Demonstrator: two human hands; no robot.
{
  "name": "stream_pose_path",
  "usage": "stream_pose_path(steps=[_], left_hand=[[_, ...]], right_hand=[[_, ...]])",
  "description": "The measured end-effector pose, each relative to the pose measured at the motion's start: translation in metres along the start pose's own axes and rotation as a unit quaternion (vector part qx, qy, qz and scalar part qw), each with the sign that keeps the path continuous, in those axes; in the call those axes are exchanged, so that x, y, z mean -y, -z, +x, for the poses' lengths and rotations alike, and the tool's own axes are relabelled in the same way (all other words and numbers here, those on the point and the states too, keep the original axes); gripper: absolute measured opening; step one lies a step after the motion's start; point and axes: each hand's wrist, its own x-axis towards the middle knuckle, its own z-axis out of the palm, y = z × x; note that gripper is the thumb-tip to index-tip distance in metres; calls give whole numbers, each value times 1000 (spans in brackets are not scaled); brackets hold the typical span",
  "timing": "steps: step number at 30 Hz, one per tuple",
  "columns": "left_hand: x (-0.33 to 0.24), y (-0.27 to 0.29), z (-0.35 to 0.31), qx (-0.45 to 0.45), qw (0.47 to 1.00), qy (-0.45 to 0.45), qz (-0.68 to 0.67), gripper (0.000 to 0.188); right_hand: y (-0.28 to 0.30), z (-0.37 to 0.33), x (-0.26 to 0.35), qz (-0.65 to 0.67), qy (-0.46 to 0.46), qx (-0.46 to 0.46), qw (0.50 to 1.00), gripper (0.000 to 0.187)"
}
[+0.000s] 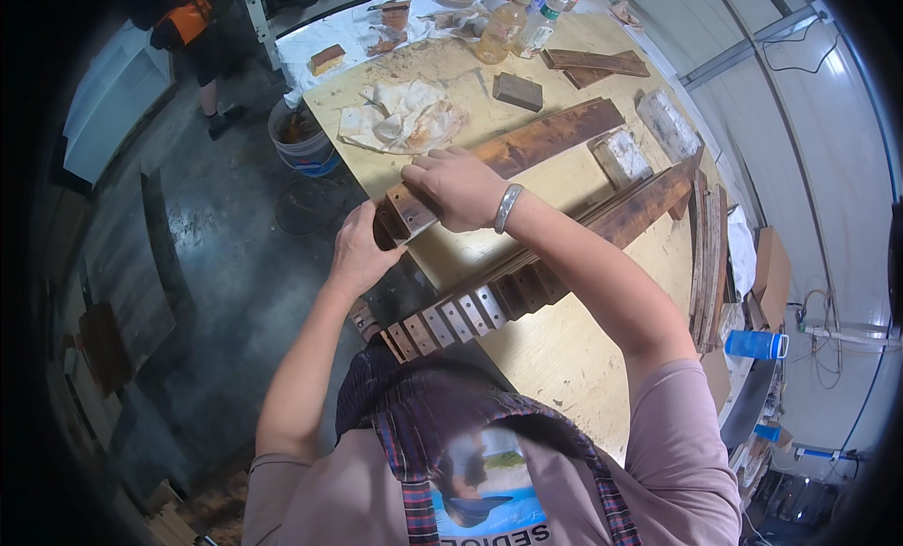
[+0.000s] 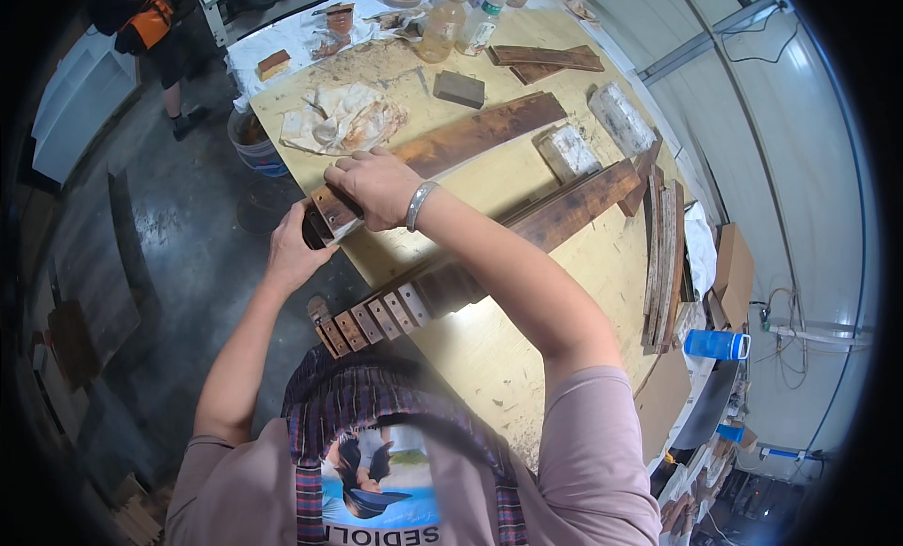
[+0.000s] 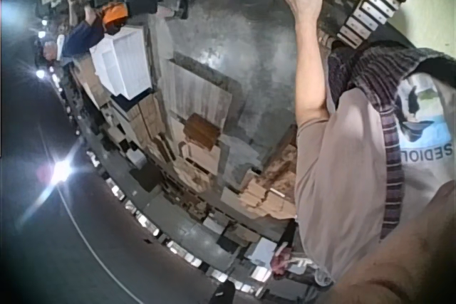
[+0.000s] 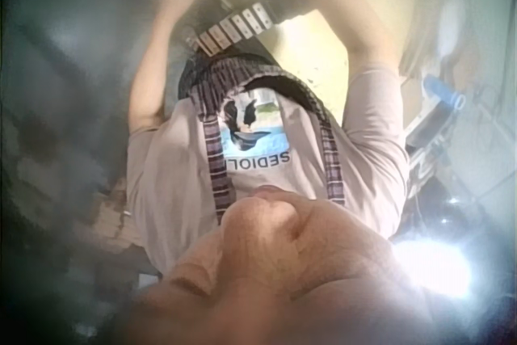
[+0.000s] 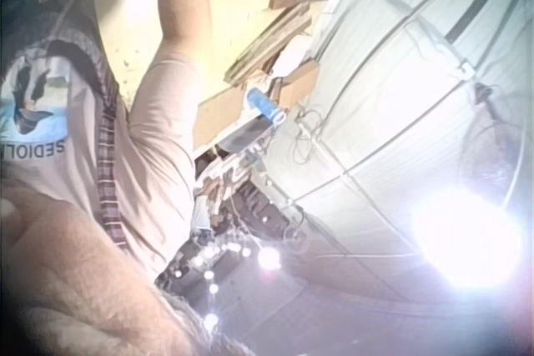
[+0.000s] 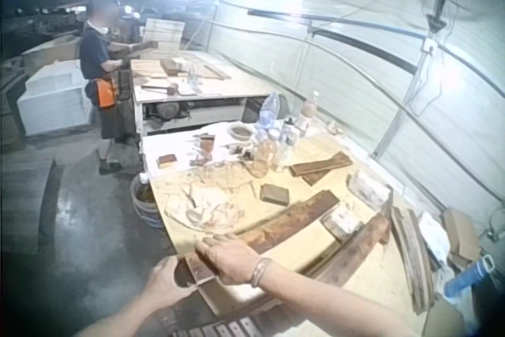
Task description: The person wipes down wooden furniture components with a cloth, handling both individual slats and larger assembled pieces to clean the surfaces.
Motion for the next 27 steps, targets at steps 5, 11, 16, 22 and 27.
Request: stream_pose_path(steps=[5, 11, 16, 22, 27], left_hand=[[-6, 7, -1, 36, 999, -6, 30, 73], [-1, 3, -6, 14, 999, -20, 30, 83], [-1, 6, -9, 21, 1000, -11, 19, 84], [1, 10, -16, 9, 1000, 3, -23, 86], [53, 9, -41, -115, 879, 251, -389, 68]], right_hand=[[-3, 0, -1, -3, 5, -7, 1000, 38], [-2, 5, 6, 14, 0, 10, 1000, 36], [-6, 6, 7, 13, 10, -11, 1000, 30], [-7, 4, 5, 8, 3, -7, 1000, 35], [22, -15, 10, 69, -33, -61, 995, 91]])
